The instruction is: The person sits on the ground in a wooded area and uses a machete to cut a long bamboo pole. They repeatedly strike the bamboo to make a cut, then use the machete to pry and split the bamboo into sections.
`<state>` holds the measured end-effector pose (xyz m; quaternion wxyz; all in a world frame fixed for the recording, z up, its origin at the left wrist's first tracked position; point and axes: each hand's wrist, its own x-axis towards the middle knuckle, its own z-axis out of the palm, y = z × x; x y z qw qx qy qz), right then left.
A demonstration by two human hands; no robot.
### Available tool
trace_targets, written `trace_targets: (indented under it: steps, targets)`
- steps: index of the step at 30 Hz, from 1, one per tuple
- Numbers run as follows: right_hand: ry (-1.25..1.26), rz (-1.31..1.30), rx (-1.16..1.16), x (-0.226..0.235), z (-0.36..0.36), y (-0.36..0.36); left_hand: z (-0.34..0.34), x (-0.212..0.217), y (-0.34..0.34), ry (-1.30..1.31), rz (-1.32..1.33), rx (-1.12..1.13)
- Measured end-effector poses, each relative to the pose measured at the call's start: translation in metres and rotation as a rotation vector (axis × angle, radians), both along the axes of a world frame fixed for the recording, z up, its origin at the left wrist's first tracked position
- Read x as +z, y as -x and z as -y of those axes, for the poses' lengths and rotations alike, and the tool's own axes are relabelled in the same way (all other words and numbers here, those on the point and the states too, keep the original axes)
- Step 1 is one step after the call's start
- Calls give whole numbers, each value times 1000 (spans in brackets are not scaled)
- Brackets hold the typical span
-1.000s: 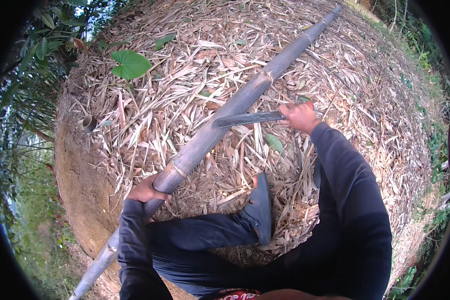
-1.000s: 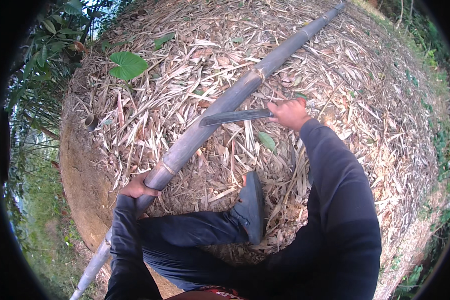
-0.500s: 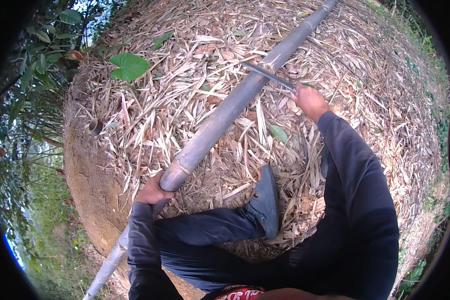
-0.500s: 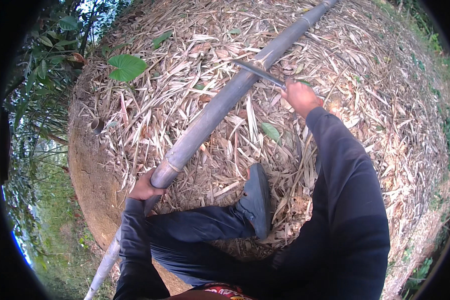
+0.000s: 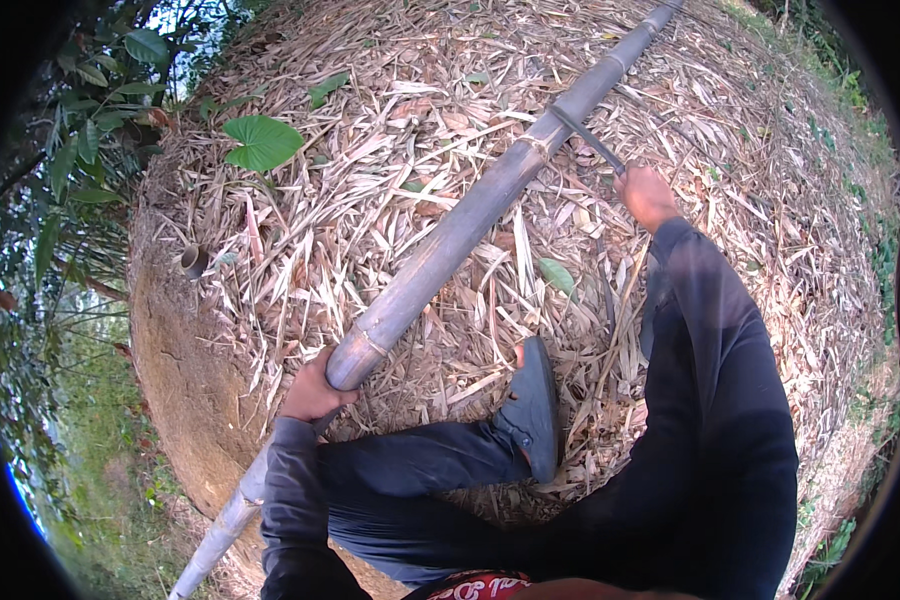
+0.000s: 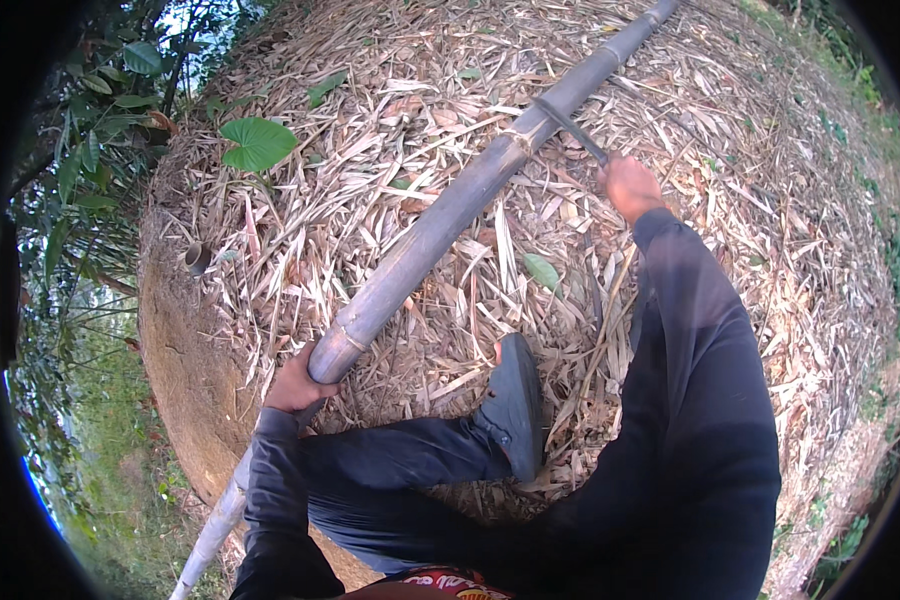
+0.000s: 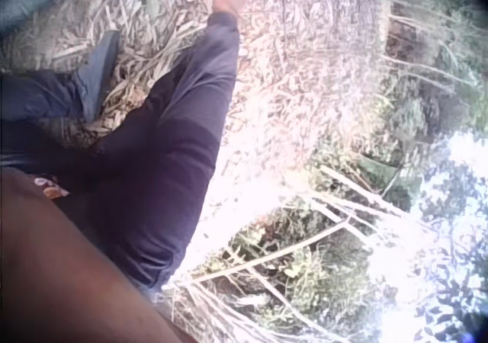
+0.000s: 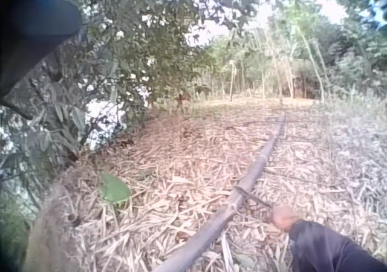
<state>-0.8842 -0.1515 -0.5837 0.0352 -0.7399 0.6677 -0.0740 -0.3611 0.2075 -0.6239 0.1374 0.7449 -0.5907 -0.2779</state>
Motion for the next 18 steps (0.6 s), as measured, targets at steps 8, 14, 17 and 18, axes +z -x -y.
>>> trace_targets:
  steps: [8,14,17,18]
  targets:
    - [-32,-224,521,-14,-55,-58,-11,-2,1,15,34,2]
    - [4,38,178,-6,-21,-37,-12,1,14,84,296,52]
    - [-41,-120,491,-14,-52,-45,-13,2,17,76,273,54]
    - [17,-208,550,-15,-48,-42,-15,-4,14,103,313,44]
